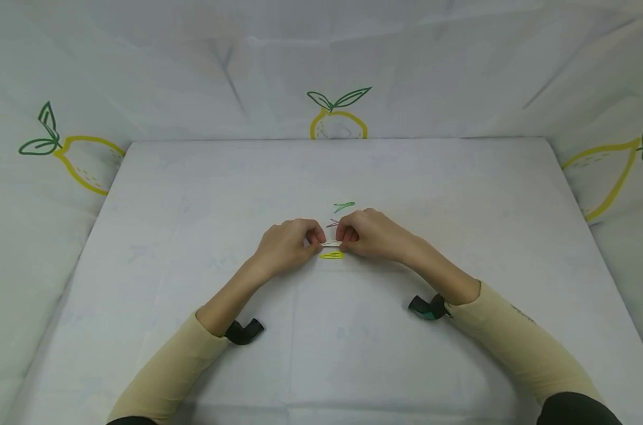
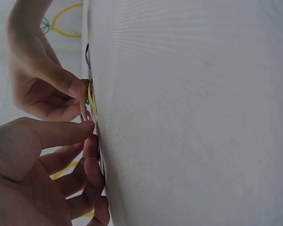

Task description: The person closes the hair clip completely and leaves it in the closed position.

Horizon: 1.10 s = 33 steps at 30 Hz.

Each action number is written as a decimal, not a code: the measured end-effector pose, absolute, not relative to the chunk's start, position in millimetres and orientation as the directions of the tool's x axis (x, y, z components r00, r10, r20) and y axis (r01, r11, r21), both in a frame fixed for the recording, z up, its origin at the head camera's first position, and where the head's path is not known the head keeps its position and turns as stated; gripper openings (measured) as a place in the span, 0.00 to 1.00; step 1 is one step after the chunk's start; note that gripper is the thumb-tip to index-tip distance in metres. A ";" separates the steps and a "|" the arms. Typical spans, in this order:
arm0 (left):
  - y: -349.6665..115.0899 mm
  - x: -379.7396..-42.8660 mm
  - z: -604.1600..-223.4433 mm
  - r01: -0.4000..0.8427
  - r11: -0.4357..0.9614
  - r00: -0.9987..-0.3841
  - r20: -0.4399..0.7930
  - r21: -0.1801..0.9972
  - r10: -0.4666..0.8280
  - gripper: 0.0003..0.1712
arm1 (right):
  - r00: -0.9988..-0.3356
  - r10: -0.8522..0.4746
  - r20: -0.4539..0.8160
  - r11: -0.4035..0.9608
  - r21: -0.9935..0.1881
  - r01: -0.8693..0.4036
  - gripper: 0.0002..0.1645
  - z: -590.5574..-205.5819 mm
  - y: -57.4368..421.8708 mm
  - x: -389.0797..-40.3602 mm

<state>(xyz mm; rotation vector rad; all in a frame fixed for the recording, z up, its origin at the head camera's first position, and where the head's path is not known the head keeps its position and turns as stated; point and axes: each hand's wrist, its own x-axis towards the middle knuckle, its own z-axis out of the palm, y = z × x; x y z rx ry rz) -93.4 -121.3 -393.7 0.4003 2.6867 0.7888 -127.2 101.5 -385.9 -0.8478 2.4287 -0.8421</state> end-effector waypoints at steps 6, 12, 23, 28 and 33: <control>-121.2 -93.5 -395.1 0.176 0.807 -0.912 -0.216 0.564 0.350 0.04 | -0.719 -0.670 -0.183 0.621 -0.668 -0.409 0.03 -387.7 102.5 -127.0; -120.6 -93.8 -395.1 0.174 0.806 -0.909 -0.222 0.565 0.352 0.05 | -0.722 -0.668 -0.180 0.622 -0.668 -0.408 0.03 -386.8 103.3 -126.6; -119.0 -95.2 -392.6 0.173 0.806 -0.904 -0.233 0.565 0.357 0.05 | -0.731 -0.663 -0.162 0.620 -0.667 -0.414 0.04 -388.0 102.8 -127.9; -118.5 -96.3 -391.7 0.186 0.803 -0.904 -0.222 0.567 0.366 0.05 | -0.742 -0.650 -0.165 0.630 -0.662 -0.405 0.05 -385.7 103.1 -127.4; -119.3 -98.8 -391.2 0.187 0.800 -0.908 -0.211 0.569 0.362 0.05 | -0.751 -0.645 -0.140 0.621 -0.670 -0.408 0.06 -384.5 104.6 -127.1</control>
